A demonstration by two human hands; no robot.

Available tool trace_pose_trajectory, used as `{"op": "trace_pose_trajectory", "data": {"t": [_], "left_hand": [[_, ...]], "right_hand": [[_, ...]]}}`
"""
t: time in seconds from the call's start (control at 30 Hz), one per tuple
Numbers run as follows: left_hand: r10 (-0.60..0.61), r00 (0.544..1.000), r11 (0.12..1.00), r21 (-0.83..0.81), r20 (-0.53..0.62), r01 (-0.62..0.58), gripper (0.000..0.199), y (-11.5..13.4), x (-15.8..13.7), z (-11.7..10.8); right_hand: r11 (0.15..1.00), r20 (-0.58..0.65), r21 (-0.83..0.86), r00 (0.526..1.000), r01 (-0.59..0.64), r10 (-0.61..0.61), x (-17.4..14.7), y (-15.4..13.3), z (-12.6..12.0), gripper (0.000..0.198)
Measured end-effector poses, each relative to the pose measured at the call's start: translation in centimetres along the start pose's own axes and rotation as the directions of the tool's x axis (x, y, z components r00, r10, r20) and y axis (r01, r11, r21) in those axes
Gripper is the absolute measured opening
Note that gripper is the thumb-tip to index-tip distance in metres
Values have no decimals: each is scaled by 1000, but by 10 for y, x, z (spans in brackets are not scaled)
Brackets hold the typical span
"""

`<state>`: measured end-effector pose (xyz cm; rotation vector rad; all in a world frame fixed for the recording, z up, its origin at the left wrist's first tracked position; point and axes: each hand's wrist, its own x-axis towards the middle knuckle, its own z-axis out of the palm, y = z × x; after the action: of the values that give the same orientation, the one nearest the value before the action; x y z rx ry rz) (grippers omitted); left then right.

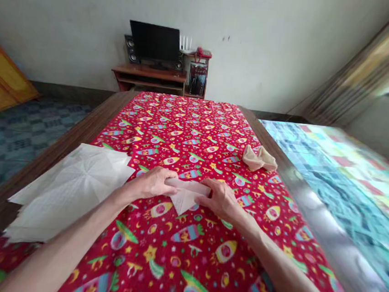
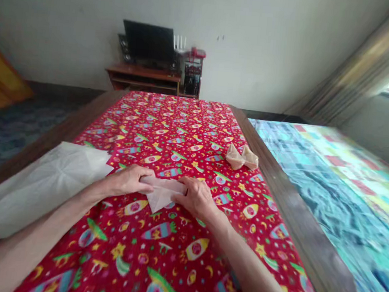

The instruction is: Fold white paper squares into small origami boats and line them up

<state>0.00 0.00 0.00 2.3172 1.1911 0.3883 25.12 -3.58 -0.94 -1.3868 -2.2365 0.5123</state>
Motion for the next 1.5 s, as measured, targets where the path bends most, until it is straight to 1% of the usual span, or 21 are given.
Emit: {"op": "trace_pose_trajectory", "data": {"t": [0.03,0.1,0.13,0.17,0.2,0.27,0.3,0.33,0.37,0.43,0.5,0.6,0.67,0.73,0.8,0.9,0.97,1.1,1.2,1.33,1.5], "left_hand": [[-29,1000,1000,-4,-4,29,21,3,0,-1],[-40,997,999,3,-66,40,18,11,-1,-3],[-22,992,1000,18,-121,24,16,17,-2,-4],[1,981,999,33,-195,5,13,23,-3,-6],[66,949,997,66,-310,-48,9,30,-4,-7],[232,848,968,197,-476,-154,9,43,-8,-10],[301,806,943,284,-509,-173,12,48,-10,-11],[356,783,914,365,-510,-177,14,51,-12,-10],[391,779,885,434,-491,-170,16,53,-14,-9],[412,810,839,520,-417,-159,18,51,-19,-3],[383,863,823,546,-329,-157,18,47,-25,7],[303,930,835,529,-209,-153,20,42,-36,21],[268,948,849,508,-174,-146,22,42,-45,28],[249,951,864,486,-184,-132,23,42,-51,32],[240,944,883,454,-227,-116,21,41,-56,35],[239,920,925,362,-311,-118,13,34,-56,38],[217,905,956,266,-367,-121,10,27,-54,41],[102,890,995,53,-444,-87,12,16,-48,43],[39,900,998,-21,-433,-54,17,13,-45,41],[-35,922,999,-13,-386,32,22,15,-41,36],[-75,925,984,123,-373,130,26,20,-36,32]], "right_hand": [[999,1,45,1000,-26,26,0,1,0,16],[994,-42,103,998,-34,38,0,0,-1,18],[993,-88,117,996,-15,25,0,-1,-3,21],[991,-166,134,986,22,0,0,-4,-7,20],[990,-259,125,965,71,-36,0,-6,-11,18],[982,-387,4,906,190,-174,0,-12,-21,12],[967,-413,-93,875,237,-254,0,-13,-24,12],[943,-414,-196,849,270,-329,-1,-14,-26,12],[910,-392,-291,832,294,-394,-2,-13,-27,13],[837,-300,-432,821,336,-485,-5,-8,-22,15],[783,-185,-491,832,382,-522,-9,-2,-14,18],[763,-54,-488,858,424,-511,-15,4,-4,20],[776,0,-457,872,435,-489,-19,5,-2,20],[793,29,-418,879,443,-476,-23,5,-3,20],[805,35,-380,876,456,-480,-27,6,-6,20],[828,17,-310,873,468,-487,-31,7,-9,22],[859,-2,-244,885,450,-465,-32,8,-9,23],[939,-51,-64,938,339,-342,-30,11,-8,18],[973,-51,23,972,230,-229,-29,11,-7,18],[991,-85,-31,987,130,-133,-29,7,-6,20],[989,-105,-133,991,71,-85,-30,4,-5,21]]}}
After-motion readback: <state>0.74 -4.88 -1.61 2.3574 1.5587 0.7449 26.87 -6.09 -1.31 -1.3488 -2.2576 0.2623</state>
